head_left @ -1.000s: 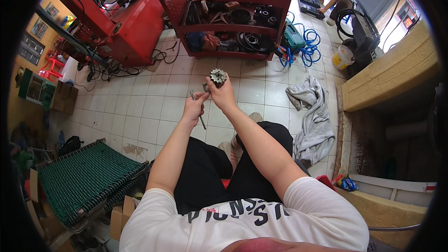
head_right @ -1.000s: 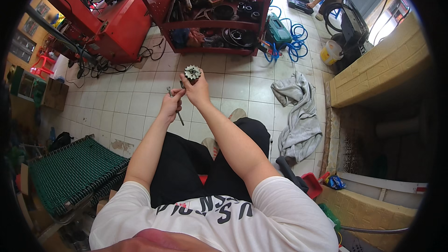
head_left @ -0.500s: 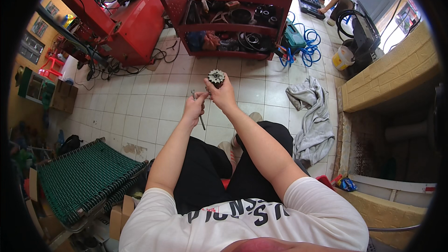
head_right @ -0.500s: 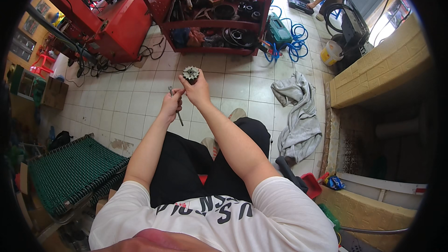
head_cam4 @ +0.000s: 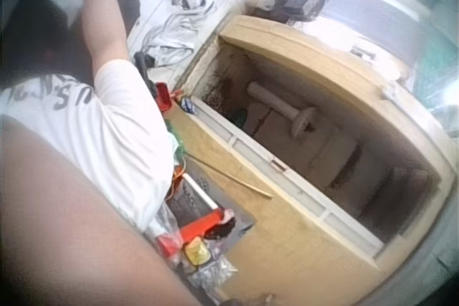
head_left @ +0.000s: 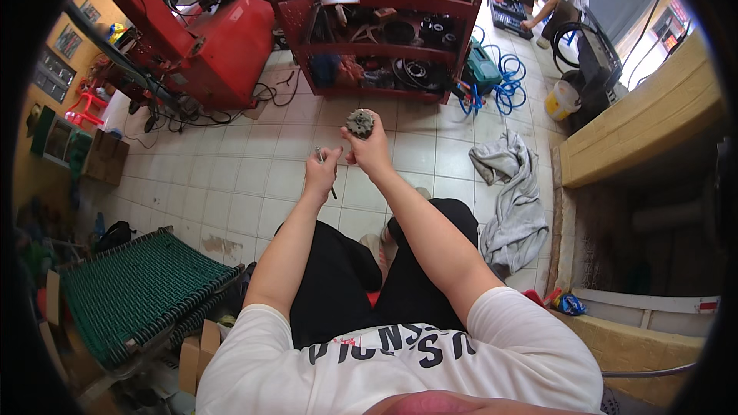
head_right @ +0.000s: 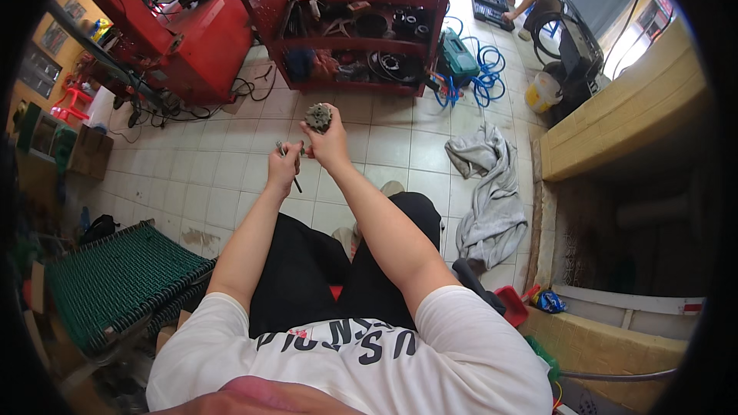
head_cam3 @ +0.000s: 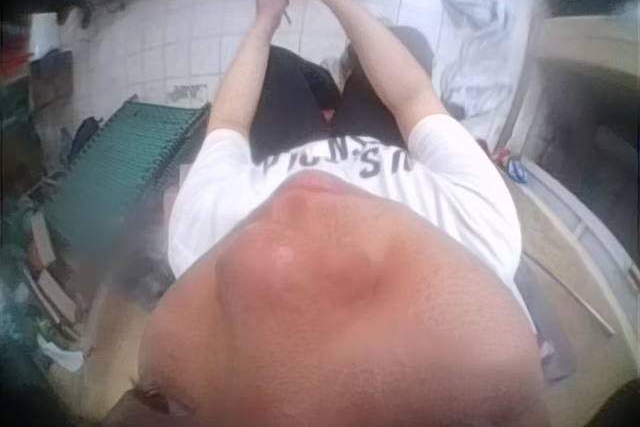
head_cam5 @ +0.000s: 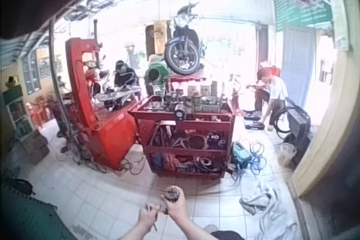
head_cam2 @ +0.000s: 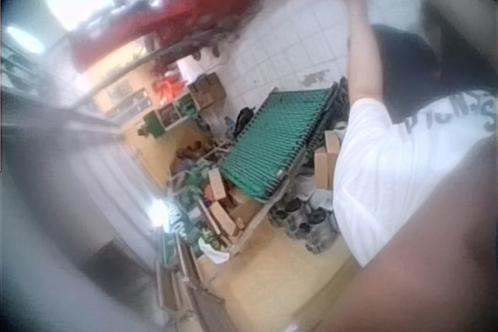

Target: The person sits in a workshop and uses a screwdriver to disassemble a small mechanical component, likely a motor or gear assembly. They remove a screw and separate the parts, then place the components on a red tool cart.

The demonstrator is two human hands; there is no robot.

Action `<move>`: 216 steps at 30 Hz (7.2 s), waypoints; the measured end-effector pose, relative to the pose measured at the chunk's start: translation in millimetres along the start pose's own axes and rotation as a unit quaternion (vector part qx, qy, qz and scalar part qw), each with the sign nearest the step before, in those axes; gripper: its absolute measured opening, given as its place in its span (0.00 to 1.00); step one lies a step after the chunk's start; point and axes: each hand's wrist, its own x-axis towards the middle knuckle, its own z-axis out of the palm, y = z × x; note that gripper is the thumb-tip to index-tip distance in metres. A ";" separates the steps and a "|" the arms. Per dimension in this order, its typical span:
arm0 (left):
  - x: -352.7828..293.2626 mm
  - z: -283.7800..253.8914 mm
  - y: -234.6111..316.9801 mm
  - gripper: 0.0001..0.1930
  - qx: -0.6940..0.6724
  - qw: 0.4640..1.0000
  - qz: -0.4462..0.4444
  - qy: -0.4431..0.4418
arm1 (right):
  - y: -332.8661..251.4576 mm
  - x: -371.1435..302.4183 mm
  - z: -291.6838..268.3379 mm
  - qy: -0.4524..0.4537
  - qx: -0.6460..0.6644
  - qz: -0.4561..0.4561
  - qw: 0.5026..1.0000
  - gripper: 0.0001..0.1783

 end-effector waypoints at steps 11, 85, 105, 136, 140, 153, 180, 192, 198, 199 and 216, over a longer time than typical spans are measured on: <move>-86.8 -138.7 85.3 0.19 0.185 0.977 0.093 0.046 | -72.9 -58.9 -113.0 0.034 0.087 -0.046 0.995 0.34; -424.7 -253.5 -54.9 0.26 0.521 0.745 -0.415 0.029 | -59.2 -371.6 -256.9 0.069 -0.536 0.354 0.763 0.25; -351.6 -254.7 10.5 0.39 0.461 0.704 -0.540 -0.025 | -149.6 -181.2 -169.9 -0.081 -0.579 0.478 0.656 0.37; 10.0 -356.9 60.4 0.15 0.307 0.833 -0.459 0.023 | -80.7 134.4 -36.1 -0.060 -0.533 0.540 0.648 0.36; 19.7 -360.7 51.5 0.16 0.353 0.813 -0.463 0.000 | -60.5 128.3 -45.3 -0.042 -0.535 0.512 0.671 0.37; 57.8 -341.0 58.5 0.20 0.418 0.771 -0.481 -0.008 | 5.0 81.6 -115.6 -0.077 -0.520 0.392 0.755 0.36; 80.3 -316.7 91.3 0.22 0.181 0.885 -0.421 0.078 | -3.3 75.7 -85.3 0.004 -0.493 0.261 0.830 0.21; 102.5 -370.3 136.3 0.19 0.262 0.867 -0.424 -0.022 | -12.7 75.4 -89.1 0.095 -0.511 0.276 0.808 0.26; 59.8 -348.8 252.2 0.21 0.372 0.704 -0.508 -0.329 | -24.9 94.2 -110.5 0.085 -0.556 0.286 0.776 0.25; 50.7 -335.2 262.4 0.17 0.398 0.649 -0.526 -0.378 | -21.9 97.1 -120.7 0.070 -0.555 0.282 0.779 0.25; 60.3 -234.9 228.5 0.18 0.414 0.648 -0.482 -0.420 | -72.4 160.1 -75.6 0.033 -0.475 0.279 0.834 0.23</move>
